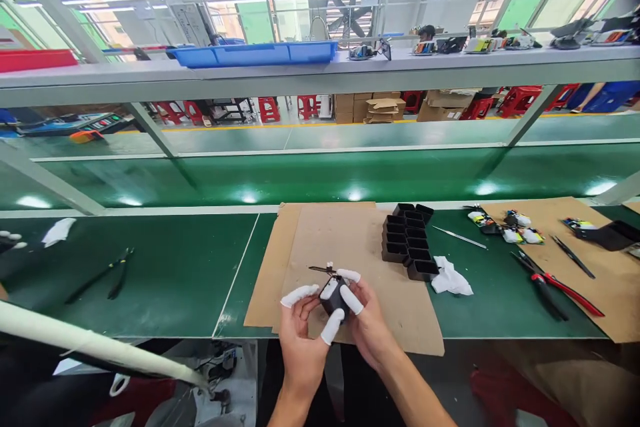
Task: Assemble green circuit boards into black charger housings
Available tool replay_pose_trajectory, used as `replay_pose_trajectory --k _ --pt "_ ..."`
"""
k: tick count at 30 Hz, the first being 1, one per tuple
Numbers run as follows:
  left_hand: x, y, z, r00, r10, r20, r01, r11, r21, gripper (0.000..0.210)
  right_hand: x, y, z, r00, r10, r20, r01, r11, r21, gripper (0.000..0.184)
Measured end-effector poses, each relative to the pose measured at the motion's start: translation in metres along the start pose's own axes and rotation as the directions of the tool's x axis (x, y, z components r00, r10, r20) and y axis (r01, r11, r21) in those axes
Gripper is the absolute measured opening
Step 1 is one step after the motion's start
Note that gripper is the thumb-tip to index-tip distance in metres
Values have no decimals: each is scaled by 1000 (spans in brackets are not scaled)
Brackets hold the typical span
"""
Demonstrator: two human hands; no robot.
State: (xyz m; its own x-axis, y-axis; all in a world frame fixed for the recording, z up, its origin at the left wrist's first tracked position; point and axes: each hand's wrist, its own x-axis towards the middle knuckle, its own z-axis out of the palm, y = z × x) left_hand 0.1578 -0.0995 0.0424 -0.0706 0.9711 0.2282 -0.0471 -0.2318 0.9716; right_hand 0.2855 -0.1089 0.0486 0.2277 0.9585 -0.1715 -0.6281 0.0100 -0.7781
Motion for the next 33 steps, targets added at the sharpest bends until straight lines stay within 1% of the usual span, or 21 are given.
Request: replay_pose_trajectory --k 2,3,5,6,8,11,13,14,16,17,18,19,20,22,24,25,27,28,29,30,33 --pt "-3 -1 4 999 25 33 -28 994 104 55 -6 0 6 992 122 -25 -118 986 117 54" --pt "-4 -3 6 998 14 64 -23 990 140 54 -9 0 9 984 175 -33 -168 972 163 55" --pt "-6 -6 10 992 -27 127 7 987 163 50 -13 5 14 969 244 -35 -230 946 227 55" --pt "-7 -9 11 988 -47 144 24 987 156 48 -13 8 17 966 258 -27 -244 940 240 56" --pt "-8 -15 13 985 -98 141 78 986 145 48 -12 18 20 968 251 -18 -242 948 205 60" --pt "-2 -23 11 975 -183 129 165 977 138 51 -5 32 17 984 154 -85 -155 988 -10 63" --pt "14 -22 5 964 -202 172 174 970 169 54 6 39 11 988 86 -132 -103 987 -127 60" --pt "26 -19 2 960 -202 195 157 963 220 56 12 40 8 987 78 -141 -97 986 -134 59" --pt "57 -6 -3 950 -190 248 80 915 395 59 27 39 1 985 107 -136 -113 993 -38 58" --pt "74 3 -4 945 -174 278 12 867 499 59 34 36 -2 986 118 -118 -114 993 39 57" --pt "91 14 -4 928 -154 338 -76 811 580 54 41 33 -5 987 128 -93 -117 986 118 56" --pt "105 24 -2 900 -140 414 -169 763 624 47 47 30 -7 988 140 -61 -126 973 193 54" --pt "118 35 2 859 -136 494 -254 725 641 41 52 26 -10 988 155 -18 -145 954 260 52" --pt "134 53 13 755 -150 639 -399 668 628 31 60 20 -15 976 202 86 -219 905 364 49" --pt "141 64 27 651 -182 737 -498 630 596 29 65 16 -20 957 241 162 -288 859 423 48" --pt "142 67 34 604 -200 772 -534 617 578 29 66 15 -22 953 245 178 -299 848 437 48" --pt "140 71 44 528 -225 819 -589 598 544 28 67 15 -25 957 241 160 -288 847 447 48" --pt "139 72 48 501 -233 834 -614 583 532 27 67 15 -26 963 231 139 -269 853 448 47" --pt "138 74 50 484 -238 842 -643 557 526 26 66 15 -27 968 219 118 -249 858 449 47" --pt "137 76 52 476 -240 846 -672 521 526 27 66 15 -27 973 209 99 -231 863 450 47" --pt "133 85 54 477 -233 847 -732 428 530 34 63 14 -25 979 197 54 -200 874 442 50"
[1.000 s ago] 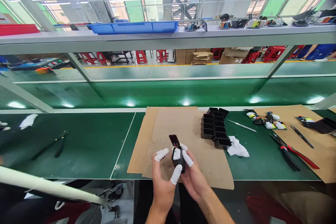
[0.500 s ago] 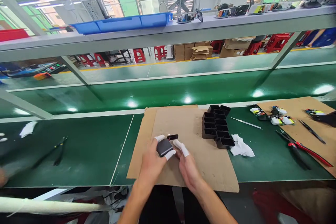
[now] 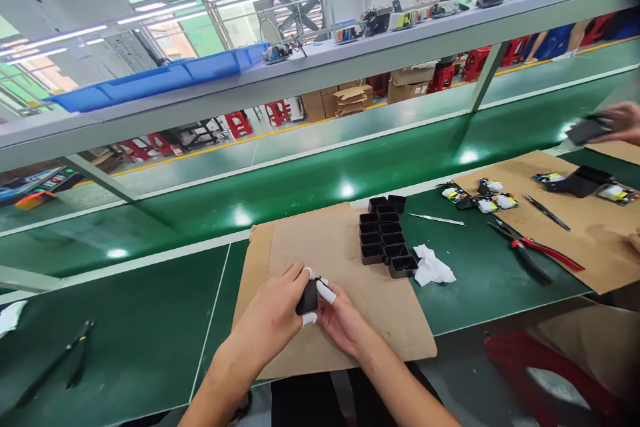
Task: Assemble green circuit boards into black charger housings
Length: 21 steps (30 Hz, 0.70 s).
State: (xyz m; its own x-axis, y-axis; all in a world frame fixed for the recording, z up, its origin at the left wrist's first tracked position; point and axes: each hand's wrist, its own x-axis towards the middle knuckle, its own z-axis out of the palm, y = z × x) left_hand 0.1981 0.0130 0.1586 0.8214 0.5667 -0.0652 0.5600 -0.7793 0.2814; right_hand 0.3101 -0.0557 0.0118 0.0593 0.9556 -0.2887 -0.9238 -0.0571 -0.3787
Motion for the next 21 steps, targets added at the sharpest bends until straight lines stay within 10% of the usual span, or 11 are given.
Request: replay_pose_trajectory --k 14,21 --pt "-15 -3 14 980 -28 -197 7 994 -108 28 3 -8 8 969 -182 -166 174 983 -58 59" --pt "-40 -14 44 920 -160 -357 64 962 -266 39 7 5 5 934 -294 -204 210 912 -352 56"
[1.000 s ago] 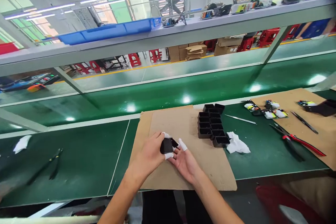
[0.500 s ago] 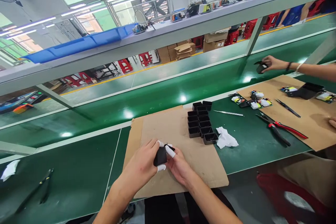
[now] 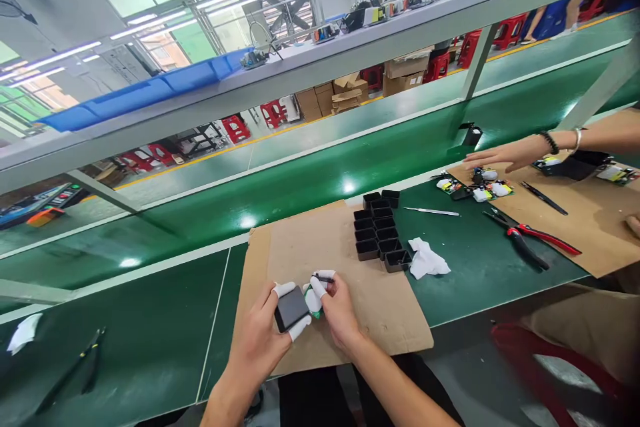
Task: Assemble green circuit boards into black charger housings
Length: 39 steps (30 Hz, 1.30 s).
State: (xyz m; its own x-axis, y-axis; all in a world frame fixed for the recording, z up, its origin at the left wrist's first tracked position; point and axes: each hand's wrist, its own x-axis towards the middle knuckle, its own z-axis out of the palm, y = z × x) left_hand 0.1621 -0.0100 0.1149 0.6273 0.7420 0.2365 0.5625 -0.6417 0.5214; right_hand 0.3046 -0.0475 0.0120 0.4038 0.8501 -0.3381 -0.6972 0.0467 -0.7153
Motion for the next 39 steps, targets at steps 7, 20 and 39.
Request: replay_pose_trajectory --k 7,20,39 --pt "-55 -39 40 860 -451 -241 367 873 -322 63 -11 -20 -25 974 -70 215 150 914 -378 59" --pt "-91 -84 75 607 -720 -337 238 569 -787 64 -41 -2 11 873 -58 484 481 255 -839 57" --pt "-107 -86 71 539 -788 -297 97 408 -908 60 -40 59 -9 569 -10 823 816 -122 -565 66"
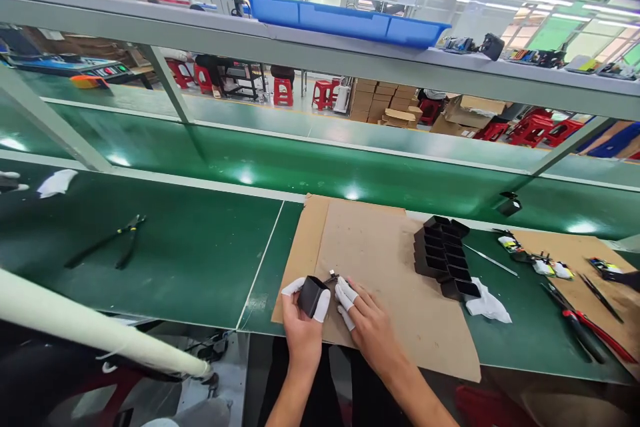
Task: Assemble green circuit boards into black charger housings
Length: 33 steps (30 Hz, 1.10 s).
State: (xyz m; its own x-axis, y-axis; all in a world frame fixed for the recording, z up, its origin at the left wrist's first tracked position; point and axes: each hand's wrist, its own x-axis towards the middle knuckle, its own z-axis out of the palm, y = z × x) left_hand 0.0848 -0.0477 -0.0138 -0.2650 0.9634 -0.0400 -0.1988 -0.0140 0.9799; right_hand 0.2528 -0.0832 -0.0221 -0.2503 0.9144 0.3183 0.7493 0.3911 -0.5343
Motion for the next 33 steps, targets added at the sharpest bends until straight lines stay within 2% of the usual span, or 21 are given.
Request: replay_pose_trajectory --k 6,9,12,15,19,21,22,23,25,27,28,30,33 --pt "0 -2 0 1000 12 6 -12 1000 -2 58 -1 -1 1 998 -18 53 23 995 -100 58" --pt "0 -1 0 1000 9 8 -9 1000 -18 57 1 -3 -2 1000 -6 20 8 995 -104 52" --pt "0 -1 0 1000 9 1 -9 999 -30 57 5 -7 -8 988 136 -68 -142 987 -79 51" --pt "-1 -2 0 1000 12 -8 -12 999 -32 59 15 -11 -18 952 302 -46 -304 949 -84 55" --pt "1 -3 1 999 13 -29 -14 999 -38 65 36 -11 -35 937 346 43 -343 937 -66 30" --pt "1 0 -1 999 -2 -32 1 998 -57 71 43 -9 -44 927 372 48 -375 921 104 27" --pt "0 3 -4 1000 -14 -22 12 998 -62 74 44 -9 -50 916 396 63 -399 883 247 30" --pt "-2 7 -7 1000 -26 1 26 998 -63 76 44 -10 -55 900 427 87 -423 809 409 35" --pt "-8 15 -17 996 -43 83 49 997 -63 79 37 -16 -67 863 485 139 -432 569 700 46" --pt "-18 26 -26 982 -38 187 53 996 -75 83 25 -25 -79 843 518 144 -365 355 861 51" --pt "-25 32 -29 972 -28 234 49 995 -83 84 18 -31 -84 842 523 131 -322 291 901 52" --pt "-37 45 -32 951 -10 310 33 997 -69 85 3 -41 -94 851 515 105 -253 226 941 53" --pt "-52 70 -28 916 25 402 -35 999 17 80 -14 -56 -110 872 487 47 -175 222 959 60"
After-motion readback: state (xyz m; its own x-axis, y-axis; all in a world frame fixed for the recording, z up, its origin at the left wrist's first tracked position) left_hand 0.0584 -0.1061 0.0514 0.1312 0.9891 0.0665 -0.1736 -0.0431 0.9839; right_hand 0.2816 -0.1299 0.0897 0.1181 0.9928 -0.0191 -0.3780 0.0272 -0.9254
